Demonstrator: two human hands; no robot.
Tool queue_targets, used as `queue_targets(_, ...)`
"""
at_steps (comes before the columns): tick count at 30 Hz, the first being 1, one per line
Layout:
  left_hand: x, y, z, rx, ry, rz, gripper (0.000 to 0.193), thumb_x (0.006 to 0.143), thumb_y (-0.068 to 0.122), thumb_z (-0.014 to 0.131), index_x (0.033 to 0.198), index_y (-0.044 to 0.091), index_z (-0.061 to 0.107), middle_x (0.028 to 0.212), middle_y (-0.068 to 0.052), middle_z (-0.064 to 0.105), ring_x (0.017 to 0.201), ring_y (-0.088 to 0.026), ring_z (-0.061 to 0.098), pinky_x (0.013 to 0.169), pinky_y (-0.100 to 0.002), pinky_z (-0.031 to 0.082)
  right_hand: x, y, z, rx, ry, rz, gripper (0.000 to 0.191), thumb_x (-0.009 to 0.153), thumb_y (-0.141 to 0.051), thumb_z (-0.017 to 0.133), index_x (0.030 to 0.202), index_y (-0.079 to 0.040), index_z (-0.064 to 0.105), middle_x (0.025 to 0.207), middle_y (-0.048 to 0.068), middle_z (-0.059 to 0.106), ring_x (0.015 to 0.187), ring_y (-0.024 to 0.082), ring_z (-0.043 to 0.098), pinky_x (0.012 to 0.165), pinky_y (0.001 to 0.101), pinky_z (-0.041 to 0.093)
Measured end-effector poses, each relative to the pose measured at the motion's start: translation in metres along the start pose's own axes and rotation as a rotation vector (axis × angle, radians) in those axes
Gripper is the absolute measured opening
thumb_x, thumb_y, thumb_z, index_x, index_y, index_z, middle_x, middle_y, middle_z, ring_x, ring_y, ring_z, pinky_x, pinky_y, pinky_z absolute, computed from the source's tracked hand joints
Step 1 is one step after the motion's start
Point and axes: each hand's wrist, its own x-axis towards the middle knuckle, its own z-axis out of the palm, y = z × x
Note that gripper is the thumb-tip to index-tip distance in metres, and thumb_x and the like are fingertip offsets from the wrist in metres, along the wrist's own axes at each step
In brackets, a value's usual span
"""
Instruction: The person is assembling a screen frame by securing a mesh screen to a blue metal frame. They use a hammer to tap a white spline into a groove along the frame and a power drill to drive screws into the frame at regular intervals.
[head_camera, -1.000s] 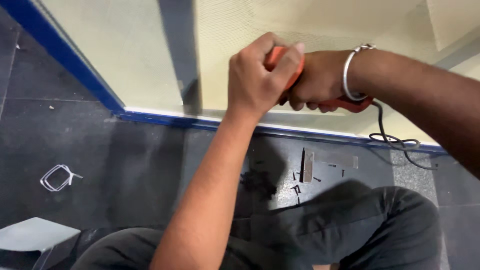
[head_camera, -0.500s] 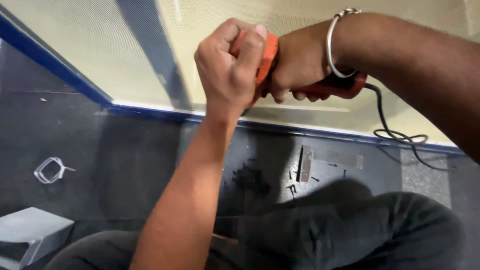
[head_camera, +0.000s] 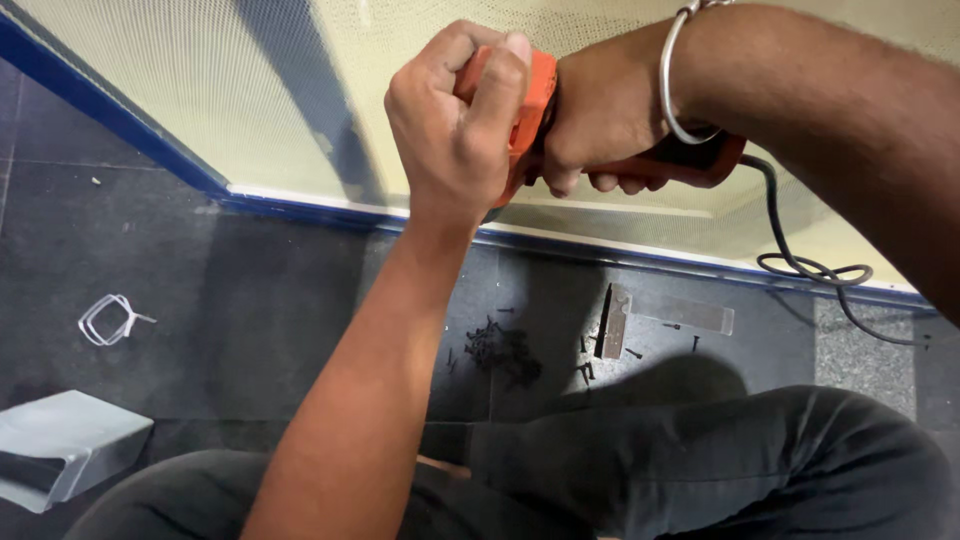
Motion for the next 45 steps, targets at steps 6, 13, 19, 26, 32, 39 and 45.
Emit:
queue_targets(6, 0.0, -0.001, -0.001, 0.045, 0.006, 0.018, 0.028, 0.103, 0.023, 0.064, 0.087, -0.001, 0.066, 0.061, -0.001, 0.055, 0.058, -0.007, 0.048, 0.054, -0.028, 0.041, -0.003, -0.006, -0.001, -0.086, 0.023, -0.026, 0.021, 0.087, -0.019, 0.07, 0.082, 0.001, 0.069, 0.066, 0.013, 0.064, 0.053, 0.023, 0.059, 0.046, 0.035, 0.047)
queue_targets(13, -0.003, -0.001, 0.002, -0.001, 0.02, -0.046, 0.028, 0.104, 0.022, 0.065, 0.088, -0.001, 0.066, 0.061, 0.0, 0.054, 0.058, -0.006, 0.046, 0.053, -0.027, 0.038, -0.004, -0.008, -0.001, -0.062, 0.012, 0.107, 0.025, 0.09, -0.023, 0.07, 0.086, 0.002, 0.069, 0.07, 0.015, 0.063, 0.053, 0.026, 0.055, 0.048, 0.0432, 0.046)
queue_targets(19, -0.008, -0.006, 0.001, 0.043, 0.038, -0.026, 0.029, 0.105, 0.021, 0.065, 0.087, -0.001, 0.067, 0.064, 0.0, 0.058, 0.061, -0.005, 0.05, 0.057, -0.025, 0.043, 0.006, -0.006, -0.002, -0.112, -0.016, -0.022, 0.024, 0.087, -0.019, 0.072, 0.084, 0.004, 0.067, 0.066, 0.013, 0.065, 0.055, 0.024, 0.06, 0.051, 0.0365, 0.05)
queue_targets(26, 0.0, 0.006, 0.004, 0.007, 0.041, -0.04, 0.025, 0.102, 0.021, 0.064, 0.091, -0.002, 0.068, 0.069, -0.001, 0.06, 0.065, -0.006, 0.051, 0.06, -0.027, 0.045, -0.011, -0.007, -0.007, 0.016, -0.024, 0.046, 0.024, 0.086, -0.018, 0.071, 0.077, 0.001, 0.061, 0.061, 0.011, 0.053, 0.041, 0.022, 0.041, 0.035, 0.0373, 0.031)
queue_targets(32, 0.0, 0.008, 0.005, 0.06, 0.047, -0.04, 0.026, 0.1, 0.022, 0.064, 0.091, -0.002, 0.07, 0.069, 0.0, 0.061, 0.066, -0.007, 0.052, 0.06, -0.027, 0.045, -0.008, -0.003, -0.007, 0.003, -0.008, 0.053, 0.021, 0.087, -0.015, 0.068, 0.075, 0.0, 0.059, 0.058, 0.011, 0.049, 0.038, 0.02, 0.037, 0.033, 0.0355, 0.029)
queue_targets(39, -0.01, -0.006, 0.005, 0.141, 0.098, -0.059, 0.025, 0.098, 0.023, 0.064, 0.092, 0.0, 0.071, 0.069, 0.0, 0.06, 0.061, -0.006, 0.053, 0.057, -0.025, 0.047, 0.013, 0.003, -0.005, -0.09, -0.009, 0.033, 0.024, 0.085, -0.02, 0.071, 0.075, 0.0, 0.064, 0.058, 0.01, 0.054, 0.042, 0.02, 0.044, 0.037, 0.0357, 0.034)
queue_targets(45, 0.005, 0.015, 0.005, 0.169, 0.075, -0.094, 0.029, 0.094, 0.026, 0.063, 0.085, 0.0, 0.07, 0.062, -0.001, 0.058, 0.06, -0.009, 0.051, 0.055, -0.028, 0.043, -0.022, -0.008, -0.005, 0.074, -0.017, 0.035, 0.016, 0.081, -0.017, 0.069, 0.077, -0.002, 0.062, 0.061, 0.011, 0.05, 0.046, 0.022, 0.041, 0.04, 0.0387, 0.031)
